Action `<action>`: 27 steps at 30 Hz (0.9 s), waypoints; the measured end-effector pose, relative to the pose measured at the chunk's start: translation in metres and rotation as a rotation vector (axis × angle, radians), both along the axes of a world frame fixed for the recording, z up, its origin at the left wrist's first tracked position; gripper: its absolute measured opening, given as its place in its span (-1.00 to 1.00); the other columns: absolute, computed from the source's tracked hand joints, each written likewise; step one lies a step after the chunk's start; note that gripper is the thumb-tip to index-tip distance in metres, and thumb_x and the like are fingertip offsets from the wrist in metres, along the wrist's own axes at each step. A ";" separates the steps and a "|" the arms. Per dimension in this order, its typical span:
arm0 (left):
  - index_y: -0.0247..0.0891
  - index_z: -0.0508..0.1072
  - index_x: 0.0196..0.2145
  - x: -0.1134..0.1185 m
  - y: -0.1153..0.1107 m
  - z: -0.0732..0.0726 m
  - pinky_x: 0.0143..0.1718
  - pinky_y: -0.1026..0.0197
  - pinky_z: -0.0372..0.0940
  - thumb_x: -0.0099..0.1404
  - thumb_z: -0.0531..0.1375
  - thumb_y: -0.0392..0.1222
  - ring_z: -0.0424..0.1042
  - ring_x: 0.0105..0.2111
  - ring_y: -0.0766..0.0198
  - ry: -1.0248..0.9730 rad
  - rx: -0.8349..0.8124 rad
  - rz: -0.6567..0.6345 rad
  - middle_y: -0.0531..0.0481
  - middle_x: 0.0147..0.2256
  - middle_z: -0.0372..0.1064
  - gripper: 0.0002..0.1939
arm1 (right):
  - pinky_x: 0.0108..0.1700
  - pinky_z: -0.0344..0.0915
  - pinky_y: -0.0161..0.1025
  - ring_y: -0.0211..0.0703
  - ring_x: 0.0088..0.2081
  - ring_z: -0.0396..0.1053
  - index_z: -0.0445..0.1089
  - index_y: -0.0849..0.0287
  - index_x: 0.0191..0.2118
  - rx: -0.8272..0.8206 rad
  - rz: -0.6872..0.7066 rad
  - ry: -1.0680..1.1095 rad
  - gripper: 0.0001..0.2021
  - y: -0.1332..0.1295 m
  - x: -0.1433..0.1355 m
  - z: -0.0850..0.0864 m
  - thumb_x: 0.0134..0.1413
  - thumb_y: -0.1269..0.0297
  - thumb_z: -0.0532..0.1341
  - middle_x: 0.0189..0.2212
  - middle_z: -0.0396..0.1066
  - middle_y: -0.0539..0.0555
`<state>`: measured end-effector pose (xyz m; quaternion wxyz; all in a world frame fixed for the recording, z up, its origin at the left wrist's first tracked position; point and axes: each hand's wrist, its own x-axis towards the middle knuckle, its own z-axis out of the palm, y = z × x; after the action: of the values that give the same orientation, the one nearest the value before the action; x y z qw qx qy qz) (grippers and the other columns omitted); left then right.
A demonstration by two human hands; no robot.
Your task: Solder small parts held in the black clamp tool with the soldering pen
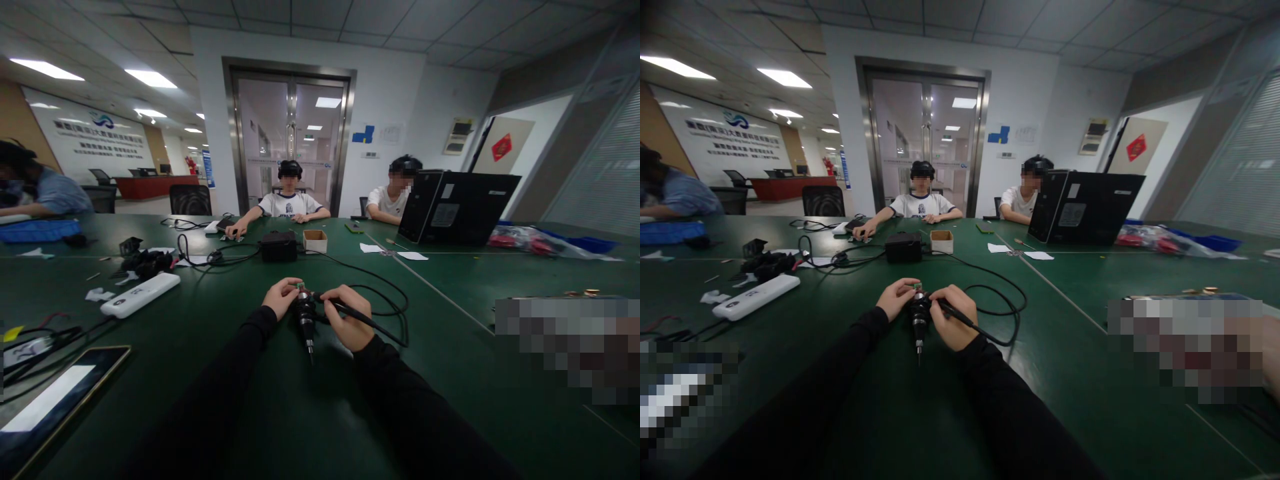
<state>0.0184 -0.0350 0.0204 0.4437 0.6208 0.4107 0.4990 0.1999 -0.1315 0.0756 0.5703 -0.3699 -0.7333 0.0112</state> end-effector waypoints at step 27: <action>-0.32 0.43 -0.13 -0.001 0.004 -0.006 -0.05 0.06 0.33 0.09 0.25 -0.15 0.51 -0.23 0.16 -0.018 0.001 -0.012 -0.13 -0.29 0.54 -0.63 | -0.33 0.30 -0.25 -0.20 -0.44 0.38 0.41 0.13 -0.45 0.007 -0.022 0.025 -0.86 0.001 0.002 0.001 0.02 0.44 0.13 -0.49 0.42 0.02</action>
<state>0.0169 -0.0313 0.0148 0.4502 0.6190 0.4025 0.5021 0.2020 -0.1306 0.0768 0.5808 -0.3757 -0.7221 0.0070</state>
